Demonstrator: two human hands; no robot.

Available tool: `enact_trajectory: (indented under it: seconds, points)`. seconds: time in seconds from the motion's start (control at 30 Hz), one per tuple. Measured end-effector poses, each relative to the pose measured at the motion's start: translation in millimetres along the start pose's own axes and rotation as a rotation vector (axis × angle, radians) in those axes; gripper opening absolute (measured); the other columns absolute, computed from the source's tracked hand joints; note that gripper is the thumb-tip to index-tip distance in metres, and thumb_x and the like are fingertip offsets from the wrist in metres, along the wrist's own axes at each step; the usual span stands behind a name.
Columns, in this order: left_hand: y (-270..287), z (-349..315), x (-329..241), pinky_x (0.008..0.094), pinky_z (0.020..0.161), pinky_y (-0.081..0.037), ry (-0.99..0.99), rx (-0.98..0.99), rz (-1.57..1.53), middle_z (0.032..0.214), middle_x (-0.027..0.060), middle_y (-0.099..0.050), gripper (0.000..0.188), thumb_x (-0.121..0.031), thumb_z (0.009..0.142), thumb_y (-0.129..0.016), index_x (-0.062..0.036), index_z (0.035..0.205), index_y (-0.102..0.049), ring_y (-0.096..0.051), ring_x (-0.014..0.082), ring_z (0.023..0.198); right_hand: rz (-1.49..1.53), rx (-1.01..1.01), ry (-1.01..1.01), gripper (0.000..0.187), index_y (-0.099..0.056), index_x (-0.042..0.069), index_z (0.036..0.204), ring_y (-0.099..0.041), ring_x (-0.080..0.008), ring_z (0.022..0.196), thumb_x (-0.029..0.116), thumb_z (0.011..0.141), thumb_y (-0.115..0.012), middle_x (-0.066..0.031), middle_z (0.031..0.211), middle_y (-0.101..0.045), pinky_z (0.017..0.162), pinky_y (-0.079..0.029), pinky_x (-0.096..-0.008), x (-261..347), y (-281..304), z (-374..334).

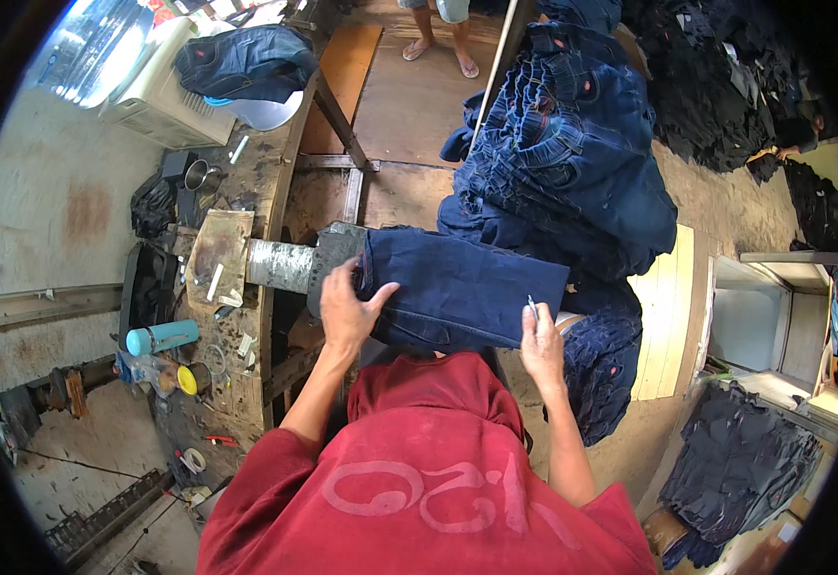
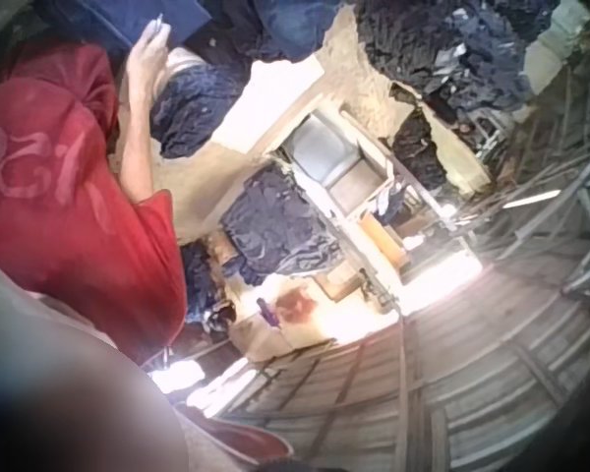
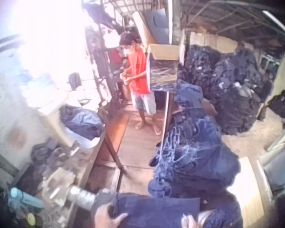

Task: The person scrapes small metal jewelry pieces off the surface of denim jeans using a small metal tool. They repeatedly pick up jeans from a pile, scrape the surface, and place the jeans back down.

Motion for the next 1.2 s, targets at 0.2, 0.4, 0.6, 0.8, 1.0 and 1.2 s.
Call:
enact_trajectory:
  seconds: [0.2, 0.4, 0.6, 0.8, 1.0, 1.2]
  points:
    - [-9.4, -1.3, -26.6, 0.0363, 0.08, -0.058, 0.486, 0.318, -0.638, 0.095, 0.0165, -0.079, 0.028, -0.014, 0.099, -0.074, 0.0066, 0.118, -0.074, -0.075, 0.0208, 0.086, 0.477, 0.155, 0.305, 0.053, -0.052, 0.003, 0.112, -0.076, -0.0348, 0.091, 0.037, 0.093, -0.088, -0.019, 0.1, -0.073, 0.078, -0.059, -0.0466, 100.5, -47.6, -6.2]
    - [19.9, -0.9, -77.0, 0.0345, 0.078, -0.06, 0.032, 0.766, -0.529, 0.102, 0.0192, -0.081, 0.025, -0.004, 0.099, -0.07, -0.001, 0.123, -0.076, -0.079, 0.0222, 0.087, 0.622, -0.057, 0.152, 0.04, -0.048, 0.007, 0.113, -0.068, -0.0194, 0.093, 0.018, 0.098, -0.084, -0.0144, 0.114, -0.069, 0.078, -0.056, -0.0317, 110.0, -26.9, 2.0]
    - [-31.0, 16.8, -44.5, 0.0336, 0.09, -0.059, -0.165, 0.094, -0.698, 0.114, 0.0167, -0.078, 0.029, -0.003, 0.093, -0.08, -0.002, 0.122, -0.076, -0.077, 0.0228, 0.102, 1.122, -0.385, -0.159, 0.027, -0.043, 0.014, 0.105, -0.071, -0.0125, 0.083, 0.01, 0.107, -0.07, -0.0118, 0.104, -0.074, 0.057, -0.055, -0.0224, 51.0, 66.6, -1.5]
    - [-99.4, -7.4, -63.7, 0.0339, 0.103, -0.058, 0.235, 0.805, -1.301, 0.126, 0.0079, -0.074, 0.035, -0.006, 0.11, -0.062, 0.0011, 0.144, -0.065, -0.071, 0.0174, 0.116, 0.145, -0.037, 0.53, 0.093, -0.046, 0.004, 0.132, -0.059, -0.0362, 0.13, 0.018, 0.062, -0.106, -0.0214, 0.147, -0.048, 0.106, -0.051, -0.0425, 98.8, -31.0, -14.9]
    - [-32.3, 41.4, -59.6, 0.0364, 0.084, -0.063, -0.159, 0.203, -0.764, 0.11, 0.0136, -0.08, 0.015, -0.001, 0.104, -0.066, 0.003, 0.114, -0.076, -0.079, 0.0272, 0.097, 0.55, -0.436, 0.114, 0.028, -0.043, 0.002, 0.109, -0.073, -0.02, 0.099, -0.007, 0.1, -0.067, -0.0194, 0.119, -0.073, 0.082, -0.061, -0.0318, 34.8, -45.8, -10.4]
    - [-80.2, 17.3, -53.6, 0.056, 0.131, -0.025, -0.522, 0.555, -0.14, 0.169, 0.0176, -0.042, 0.069, -0.047, 0.101, -0.069, -0.0075, 0.155, -0.053, -0.035, 0.0373, 0.159, 1.119, -0.729, -0.216, 0.025, -0.053, 0.012, 0.098, -0.075, -0.023, 0.095, -0.001, 0.098, -0.074, -0.0119, 0.106, -0.078, 0.092, -0.06, -0.0395, -56.5, 32.9, -21.7]
Point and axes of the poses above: each hand's wrist, its own z-axis towards the middle knuckle, its own y-axis out of the back of the hand, x = y × z, the point moved 5 cm from there along z, towards the middle knuckle
